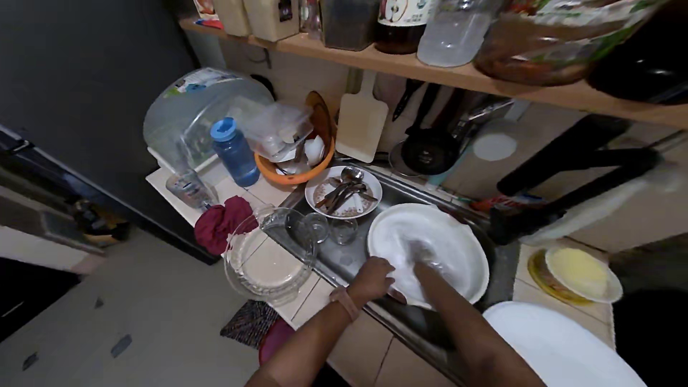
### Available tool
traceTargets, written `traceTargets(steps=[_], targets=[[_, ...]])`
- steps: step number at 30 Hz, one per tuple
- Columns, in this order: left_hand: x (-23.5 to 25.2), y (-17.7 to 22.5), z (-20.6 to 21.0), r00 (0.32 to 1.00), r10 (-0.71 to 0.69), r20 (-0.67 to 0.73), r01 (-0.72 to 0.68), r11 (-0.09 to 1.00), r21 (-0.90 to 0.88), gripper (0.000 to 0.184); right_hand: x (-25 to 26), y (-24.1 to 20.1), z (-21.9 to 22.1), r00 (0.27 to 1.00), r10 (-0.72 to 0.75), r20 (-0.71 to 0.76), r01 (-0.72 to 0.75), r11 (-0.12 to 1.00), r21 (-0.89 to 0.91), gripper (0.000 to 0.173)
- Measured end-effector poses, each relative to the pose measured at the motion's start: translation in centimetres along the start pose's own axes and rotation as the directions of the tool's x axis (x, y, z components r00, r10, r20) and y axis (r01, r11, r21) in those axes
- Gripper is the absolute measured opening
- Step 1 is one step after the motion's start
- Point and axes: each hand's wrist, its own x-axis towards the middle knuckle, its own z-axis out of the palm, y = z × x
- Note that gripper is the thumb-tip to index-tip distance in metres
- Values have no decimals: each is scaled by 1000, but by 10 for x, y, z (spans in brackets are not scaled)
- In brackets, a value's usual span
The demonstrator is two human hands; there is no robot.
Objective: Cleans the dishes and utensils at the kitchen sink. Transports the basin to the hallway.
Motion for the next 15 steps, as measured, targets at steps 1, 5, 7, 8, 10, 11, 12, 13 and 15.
traceTargets(steps=[1,5,7,8,10,11,12,13,15], targets=[[1,0,0,1000,8,0,-8,1000,8,36,-13,-2,-5,998,-23,60,24,1000,-11,45],[3,-3,3,999,21,32,-23,997,80,37,12,8,-9,980,122,155,-93,979,-183,48],[2,-2,2,999,24,28,-26,996,87,37,13,15,-8,973,229,40,-220,961,-166,50],[2,-2,2,999,29,19,-31,995,92,36,11,16,-5,966,257,26,-249,952,-176,48],[2,-1,3,999,29,25,-32,993,116,36,13,12,-1,964,261,-48,-264,962,-73,47],[2,-1,3,999,28,28,-31,992,121,36,15,11,0,959,249,-132,-241,968,72,47],[3,0,3,999,23,33,-27,992,124,36,19,12,0,942,255,-220,-207,954,219,47],[4,-1,4,999,21,31,-25,992,124,36,22,15,1,927,283,-245,-194,924,331,48],[4,-1,4,999,15,36,-20,990,138,36,32,29,3,930,325,-170,-228,875,428,46]])
